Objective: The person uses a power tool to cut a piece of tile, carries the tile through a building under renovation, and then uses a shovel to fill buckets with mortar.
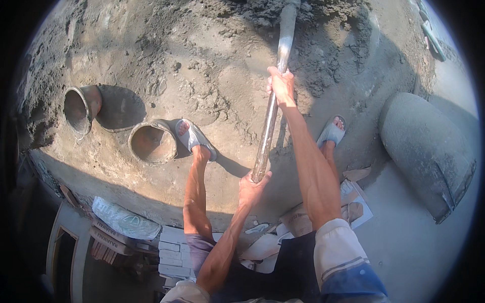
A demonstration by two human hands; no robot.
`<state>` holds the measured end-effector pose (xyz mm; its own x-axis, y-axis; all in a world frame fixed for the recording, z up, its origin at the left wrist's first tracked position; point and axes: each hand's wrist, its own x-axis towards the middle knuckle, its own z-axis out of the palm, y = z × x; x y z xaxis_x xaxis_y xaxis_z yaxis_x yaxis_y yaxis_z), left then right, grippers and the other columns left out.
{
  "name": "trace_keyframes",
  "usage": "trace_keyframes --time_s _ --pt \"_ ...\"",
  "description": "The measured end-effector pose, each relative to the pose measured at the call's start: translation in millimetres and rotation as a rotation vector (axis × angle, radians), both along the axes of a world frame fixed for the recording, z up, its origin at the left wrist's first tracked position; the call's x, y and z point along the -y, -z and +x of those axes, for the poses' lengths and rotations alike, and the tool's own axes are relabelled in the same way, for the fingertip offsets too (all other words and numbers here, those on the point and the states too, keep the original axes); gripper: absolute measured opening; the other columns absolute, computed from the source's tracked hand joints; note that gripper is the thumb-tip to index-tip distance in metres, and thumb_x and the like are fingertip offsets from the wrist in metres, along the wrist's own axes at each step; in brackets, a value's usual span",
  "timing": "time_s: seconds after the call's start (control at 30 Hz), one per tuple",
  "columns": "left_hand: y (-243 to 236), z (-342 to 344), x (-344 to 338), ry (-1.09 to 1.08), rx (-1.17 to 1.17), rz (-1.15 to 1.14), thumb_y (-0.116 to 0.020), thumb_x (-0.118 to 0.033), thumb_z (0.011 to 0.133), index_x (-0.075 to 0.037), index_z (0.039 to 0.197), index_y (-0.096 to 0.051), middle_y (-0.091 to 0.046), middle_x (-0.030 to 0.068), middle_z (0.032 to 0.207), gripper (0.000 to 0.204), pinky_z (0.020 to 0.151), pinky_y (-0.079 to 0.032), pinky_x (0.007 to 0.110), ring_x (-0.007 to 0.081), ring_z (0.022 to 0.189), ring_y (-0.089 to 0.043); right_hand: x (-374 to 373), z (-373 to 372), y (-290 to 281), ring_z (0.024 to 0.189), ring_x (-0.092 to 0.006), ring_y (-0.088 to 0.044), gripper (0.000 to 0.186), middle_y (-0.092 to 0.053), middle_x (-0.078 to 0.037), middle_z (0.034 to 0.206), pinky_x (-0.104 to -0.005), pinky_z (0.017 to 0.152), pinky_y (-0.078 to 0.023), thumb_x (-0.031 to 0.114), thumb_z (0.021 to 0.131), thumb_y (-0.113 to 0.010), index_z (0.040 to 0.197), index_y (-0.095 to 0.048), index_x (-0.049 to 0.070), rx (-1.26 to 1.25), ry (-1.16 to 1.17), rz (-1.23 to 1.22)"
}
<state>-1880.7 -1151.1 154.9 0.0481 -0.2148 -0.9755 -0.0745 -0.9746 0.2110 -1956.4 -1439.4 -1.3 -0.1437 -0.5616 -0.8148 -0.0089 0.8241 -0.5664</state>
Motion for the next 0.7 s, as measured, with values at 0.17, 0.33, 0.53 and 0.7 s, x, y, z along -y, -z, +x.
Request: trace_keyframes --time_s 0.17,0.33,0.53,0.7 --pt "-42.8 -42.2 -112.6 -0.003 0.079 -0.048 -0.081 -0.034 0.091 -0.003 0.107 -0.076 -0.072 0.0145 0.074 0.035 0.074 -0.058 0.041 0.0248 0.072 -0.076 -126.2 -40.6 -60.4 0.045 -0.0116 -0.052 0.018 -0.055 -0.001 0.066 -0.0292 0.038 -0.044 0.018 0.103 -0.067 0.108 -0.055 0.006 -0.018 0.046 0.106" --pt "-31.1 -59.3 -95.5 -0.008 0.015 -0.256 -0.083 -0.024 0.087 -0.002 0.107 -0.073 -0.073 0.019 0.077 0.032 0.072 -0.059 0.043 0.0333 0.078 -0.078 -58.8 -72.3 -163.3 0.041 -0.0131 -0.048 0.016 -0.05 -0.001 0.061 -0.0302 0.038 -0.041 0.017 0.104 -0.063 0.101 -0.05 0.008 0.011 0.081 -0.075" --pt "-0.8 -51.3 126.5 0.191 0.031 -0.248 -0.079 -0.046 0.092 -0.001 0.109 -0.073 -0.075 0.0175 0.083 0.048 0.075 -0.057 0.044 0.033 0.079 -0.074 146.9 -118.3 -106.2 0.049 -0.0128 -0.052 0.022 -0.052 -0.002 0.061 -0.0307 0.045 -0.045 0.016 0.099 -0.065 0.084 -0.054 0.004 0.022 0.155 -0.322" --pt "8.3 -59.8 3.7 0.244 0.094 -0.085 -0.073 -0.056 0.094 -0.001 0.114 -0.072 -0.076 0.0217 0.089 0.059 0.083 -0.058 0.048 0.037 0.084 -0.075 7.0 -80.9 -13.3 0.044 -0.0153 -0.056 0.024 -0.056 -0.005 0.061 -0.0315 0.037 -0.043 0.017 0.096 -0.068 0.083 -0.052 0.004 -0.087 0.154 -0.017"
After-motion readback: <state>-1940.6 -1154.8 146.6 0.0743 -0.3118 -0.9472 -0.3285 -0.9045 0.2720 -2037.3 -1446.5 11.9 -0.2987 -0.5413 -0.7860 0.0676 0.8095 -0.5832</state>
